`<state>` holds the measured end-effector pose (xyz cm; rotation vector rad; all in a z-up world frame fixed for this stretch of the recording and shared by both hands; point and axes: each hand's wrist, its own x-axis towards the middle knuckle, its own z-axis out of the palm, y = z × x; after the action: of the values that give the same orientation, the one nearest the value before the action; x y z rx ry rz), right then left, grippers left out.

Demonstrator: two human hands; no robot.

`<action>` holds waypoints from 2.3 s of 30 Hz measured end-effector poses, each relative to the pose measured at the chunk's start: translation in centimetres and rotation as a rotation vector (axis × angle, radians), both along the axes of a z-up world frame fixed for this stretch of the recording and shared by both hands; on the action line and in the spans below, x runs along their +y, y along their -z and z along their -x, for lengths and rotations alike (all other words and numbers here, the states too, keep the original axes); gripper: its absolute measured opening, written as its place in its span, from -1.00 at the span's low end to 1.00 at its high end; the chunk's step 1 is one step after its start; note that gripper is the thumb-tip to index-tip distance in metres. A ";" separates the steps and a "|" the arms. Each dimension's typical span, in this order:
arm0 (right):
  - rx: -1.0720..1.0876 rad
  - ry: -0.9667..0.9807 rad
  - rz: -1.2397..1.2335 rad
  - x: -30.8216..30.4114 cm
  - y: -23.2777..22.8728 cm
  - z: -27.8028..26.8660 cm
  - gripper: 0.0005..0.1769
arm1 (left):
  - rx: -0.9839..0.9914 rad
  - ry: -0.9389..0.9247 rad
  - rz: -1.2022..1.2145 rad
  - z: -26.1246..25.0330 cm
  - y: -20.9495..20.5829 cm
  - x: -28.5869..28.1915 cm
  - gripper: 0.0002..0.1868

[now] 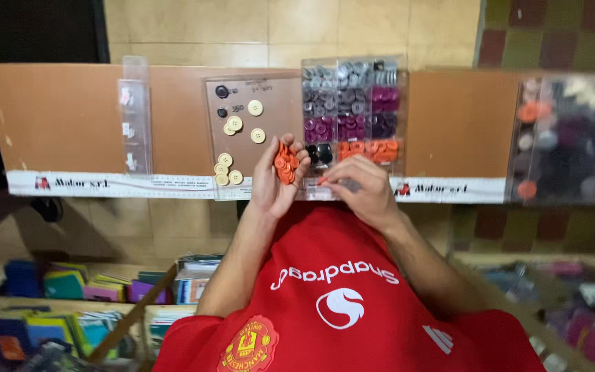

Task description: The person sorts various orange and beige buttons by hand, picking them from a central pile and placing them into partitioned plastic trays or onto a board. The person also handles purple and black buttons from adjacent containers.

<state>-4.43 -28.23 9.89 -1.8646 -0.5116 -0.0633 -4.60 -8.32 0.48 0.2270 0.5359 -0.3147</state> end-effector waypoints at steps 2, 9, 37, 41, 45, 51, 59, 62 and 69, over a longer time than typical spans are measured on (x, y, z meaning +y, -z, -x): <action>-0.004 -0.040 -0.003 -0.1 -0.5 -0.3 -0.92 | 0.002 -0.049 -0.008 0.1 -0.1 -0.4 -0.66; -0.223 0.065 0.024 -0.4 0.5 0.3 -0.88 | -0.011 -0.140 -0.024 0.5 0.5 -1.7 -0.68; -0.335 0.138 0.144 0.0 -0.3 -1.2 -0.88 | -0.130 -0.137 0.052 -2.5 -6.7 -2.1 -0.59; -0.368 0.133 0.171 2.0 -2.3 -2.2 -0.80 | -0.157 -0.074 0.088 -2.8 -7.9 -2.2 -0.53; -0.387 0.065 0.315 4.4 -3.4 -3.1 -0.70 | -0.134 -0.003 0.066 -2.7 -6.3 -1.3 -0.50; -0.357 0.086 0.427 7.1 -1.7 -2.9 -0.77 | -0.166 0.136 -0.005 -2.4 -3.3 0.4 -0.47; -0.407 0.107 0.437 8.0 -3.0 -3.4 -0.82 | -0.185 0.196 -0.019 -3.4 -2.5 1.3 -0.48; -0.413 0.109 0.383 7.3 -3.2 -3.9 -0.81 | -0.180 0.177 0.005 -4.0 -2.2 0.9 -0.50; -0.398 0.147 0.085 5.2 -3.5 -4.6 -0.80 | -0.148 0.173 0.060 -4.4 -3.0 -0.6 -0.53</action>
<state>0.21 -22.99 13.35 -1.9789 -0.6547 -0.5265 -0.18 -8.93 3.44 0.2366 0.3605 -0.4774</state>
